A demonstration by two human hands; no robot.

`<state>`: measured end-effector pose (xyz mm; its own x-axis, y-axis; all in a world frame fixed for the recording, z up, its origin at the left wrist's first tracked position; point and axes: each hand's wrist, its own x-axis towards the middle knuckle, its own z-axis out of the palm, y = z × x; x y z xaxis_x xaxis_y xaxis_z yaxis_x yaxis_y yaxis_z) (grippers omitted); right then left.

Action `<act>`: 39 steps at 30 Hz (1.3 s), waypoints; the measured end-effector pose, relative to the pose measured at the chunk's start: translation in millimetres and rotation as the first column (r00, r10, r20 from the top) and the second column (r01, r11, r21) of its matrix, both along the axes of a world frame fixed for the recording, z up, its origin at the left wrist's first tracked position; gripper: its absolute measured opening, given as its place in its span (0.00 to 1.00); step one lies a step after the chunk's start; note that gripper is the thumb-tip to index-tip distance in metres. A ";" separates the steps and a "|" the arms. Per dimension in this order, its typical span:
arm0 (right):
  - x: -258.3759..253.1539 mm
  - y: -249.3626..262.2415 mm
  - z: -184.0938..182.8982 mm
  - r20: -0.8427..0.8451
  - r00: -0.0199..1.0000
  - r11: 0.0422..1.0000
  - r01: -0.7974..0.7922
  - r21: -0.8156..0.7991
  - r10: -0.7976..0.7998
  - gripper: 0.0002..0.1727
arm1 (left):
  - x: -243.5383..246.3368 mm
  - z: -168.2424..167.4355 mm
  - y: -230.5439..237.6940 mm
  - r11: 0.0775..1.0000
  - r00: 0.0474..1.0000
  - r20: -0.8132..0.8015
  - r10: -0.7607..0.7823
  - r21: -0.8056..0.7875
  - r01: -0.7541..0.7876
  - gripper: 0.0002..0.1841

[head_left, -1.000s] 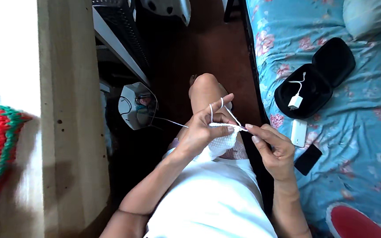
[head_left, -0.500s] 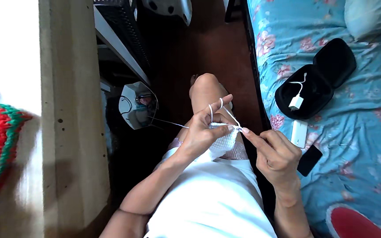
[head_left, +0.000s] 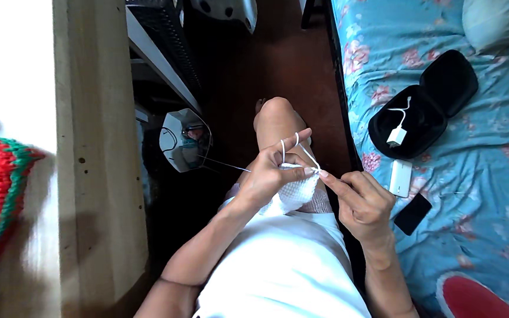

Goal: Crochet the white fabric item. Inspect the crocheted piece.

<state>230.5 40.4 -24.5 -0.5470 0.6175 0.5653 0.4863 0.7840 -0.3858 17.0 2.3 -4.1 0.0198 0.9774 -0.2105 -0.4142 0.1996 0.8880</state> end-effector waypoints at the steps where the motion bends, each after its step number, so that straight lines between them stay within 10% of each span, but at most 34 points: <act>1: 1.1 1.1 -1.5 -0.058 0.998 0.997 -0.029 -0.071 0.024 0.18 | -0.9 -0.6 0.0 1.000 1.000 0.027 -0.009 -0.004 0.009 0.39; 5: 0.0 0.0 0.1 -0.206 0.977 0.950 -0.107 -0.292 0.046 0.16 | 9.1 -1.0 -4.5 0.980 0.967 -0.239 0.090 0.196 -0.042 0.43; 10: -27.9 -17.5 18.0 -0.259 0.952 0.877 0.020 -0.481 -0.164 0.19 | 44.9 -32.4 -8.4 0.692 0.687 -0.477 0.548 0.720 -0.052 0.32; 13: -32.4 -14.5 17.1 -0.419 0.888 0.813 -0.099 -0.574 -0.188 0.21 | 44.7 -28.8 -9.7 0.763 0.817 -0.351 0.458 0.627 -0.158 0.36; 20: -13.1 -4.4 -2.9 -0.219 0.974 0.998 0.048 -0.045 -0.056 0.10 | 15.3 2.7 -2.4 0.986 0.985 -0.116 0.126 0.122 -0.112 0.46; 39: 3.5 4.5 -6.3 -0.161 0.985 0.998 -0.054 0.025 0.057 0.10 | -15.6 2.2 2.3 0.998 0.996 0.076 -0.054 0.026 0.053 0.34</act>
<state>234.0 45.0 -30.8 -0.4805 0.5761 0.6612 0.3741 0.8166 -0.4396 1.4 4.6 -1.9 0.0874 0.9792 -0.1832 -0.4706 0.2027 0.8588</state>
